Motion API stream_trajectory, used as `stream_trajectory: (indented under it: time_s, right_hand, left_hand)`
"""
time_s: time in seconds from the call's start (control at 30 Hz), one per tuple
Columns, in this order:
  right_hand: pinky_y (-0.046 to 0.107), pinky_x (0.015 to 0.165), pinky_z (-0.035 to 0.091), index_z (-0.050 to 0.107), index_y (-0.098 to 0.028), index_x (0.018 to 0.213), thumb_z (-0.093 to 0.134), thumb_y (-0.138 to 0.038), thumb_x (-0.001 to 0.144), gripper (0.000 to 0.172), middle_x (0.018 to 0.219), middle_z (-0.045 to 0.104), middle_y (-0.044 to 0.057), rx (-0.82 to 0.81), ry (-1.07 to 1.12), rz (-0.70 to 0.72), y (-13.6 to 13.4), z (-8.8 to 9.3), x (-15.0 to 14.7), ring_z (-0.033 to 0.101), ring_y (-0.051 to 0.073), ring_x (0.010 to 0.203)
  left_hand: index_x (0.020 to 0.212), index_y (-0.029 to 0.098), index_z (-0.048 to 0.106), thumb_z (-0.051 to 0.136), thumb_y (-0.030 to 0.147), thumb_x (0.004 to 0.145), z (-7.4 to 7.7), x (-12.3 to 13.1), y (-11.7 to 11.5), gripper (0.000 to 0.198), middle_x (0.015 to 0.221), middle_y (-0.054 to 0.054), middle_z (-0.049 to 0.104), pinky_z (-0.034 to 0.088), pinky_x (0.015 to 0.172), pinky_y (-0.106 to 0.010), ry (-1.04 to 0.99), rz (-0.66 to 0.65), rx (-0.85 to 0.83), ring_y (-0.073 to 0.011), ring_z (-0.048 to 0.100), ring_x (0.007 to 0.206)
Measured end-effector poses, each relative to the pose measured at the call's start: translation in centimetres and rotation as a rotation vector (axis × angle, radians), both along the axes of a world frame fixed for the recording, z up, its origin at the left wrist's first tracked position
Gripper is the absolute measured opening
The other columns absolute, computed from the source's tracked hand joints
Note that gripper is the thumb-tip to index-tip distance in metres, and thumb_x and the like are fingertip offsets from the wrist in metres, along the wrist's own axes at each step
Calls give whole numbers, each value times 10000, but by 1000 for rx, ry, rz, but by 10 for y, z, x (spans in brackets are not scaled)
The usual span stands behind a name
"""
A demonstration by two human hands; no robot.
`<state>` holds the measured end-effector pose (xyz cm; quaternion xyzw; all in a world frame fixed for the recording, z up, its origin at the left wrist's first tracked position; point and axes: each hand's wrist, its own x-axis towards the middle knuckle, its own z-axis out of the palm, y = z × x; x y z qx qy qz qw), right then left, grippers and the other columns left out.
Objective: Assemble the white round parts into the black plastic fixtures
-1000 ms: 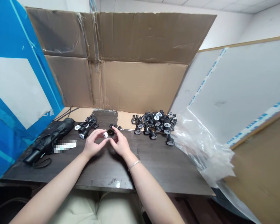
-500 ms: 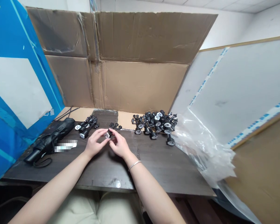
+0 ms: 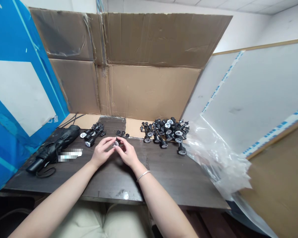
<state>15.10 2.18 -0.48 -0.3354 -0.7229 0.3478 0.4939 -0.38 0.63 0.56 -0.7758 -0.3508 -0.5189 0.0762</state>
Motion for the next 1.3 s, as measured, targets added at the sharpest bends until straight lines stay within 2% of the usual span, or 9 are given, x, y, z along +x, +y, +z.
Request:
stream_trajectory:
  time_s: [0.3,0.47,0.67,0.83,1.0,1.2,1.3]
  right_hand:
    - [288,700,533,532,-233,1129,521,-353,791,358,883,606,39,-24,55,34,-1,2,-1,605,135,726]
    - [290,702,540,533,-233,1146,520,-366,793,378,902,615,40,-38,59,49,-1,1,-1,607,138,755]
    - [322,794,515,524,-223,1194,512,-348,801,412,1027,642,58,-16,30,51,-1,2,-1,622,171,882]
    - [363,873,474,525,-227,1205,499,-331,809,410,1170,596,64,16,-14,47,-3,6,1,595,201,1004]
    - [371,903,453,544,-230,1187,494,-305,811,386,1175,594,52,50,-18,37,-3,8,1,582,204,1036]
    - [362,888,466,578,-208,1145,485,-313,811,362,1128,624,62,-5,12,47,-4,7,-1,602,196,998]
    - [367,892,465,587,-209,1131,493,-328,806,359,1106,636,59,-30,43,49,-3,8,-2,606,195,987]
  left_hand:
    - [1128,247,561,553,203,791,3,1,-2,340,1009,-58,605,502,825,-345,-5,7,-22,-170,573,942]
    - [1104,233,573,561,212,788,3,1,-2,317,991,-59,612,502,810,-329,-9,3,21,-167,577,923]
    - [1039,225,602,571,273,780,4,1,-3,266,958,-53,625,499,810,-327,-13,62,0,-168,586,893]
    - [994,222,617,581,302,769,5,2,-4,242,912,-48,632,501,785,-317,-14,109,-1,-169,595,857]
    - [946,220,619,604,327,748,5,2,-4,225,895,-44,636,500,778,-320,-6,143,-22,-171,600,843]
    - [882,197,609,659,355,695,4,2,-4,250,856,-47,623,503,754,-317,-50,106,-22,-172,592,828]
    - [901,196,602,672,356,679,2,2,-3,283,896,-51,603,513,683,-279,-96,51,-123,-167,583,845]
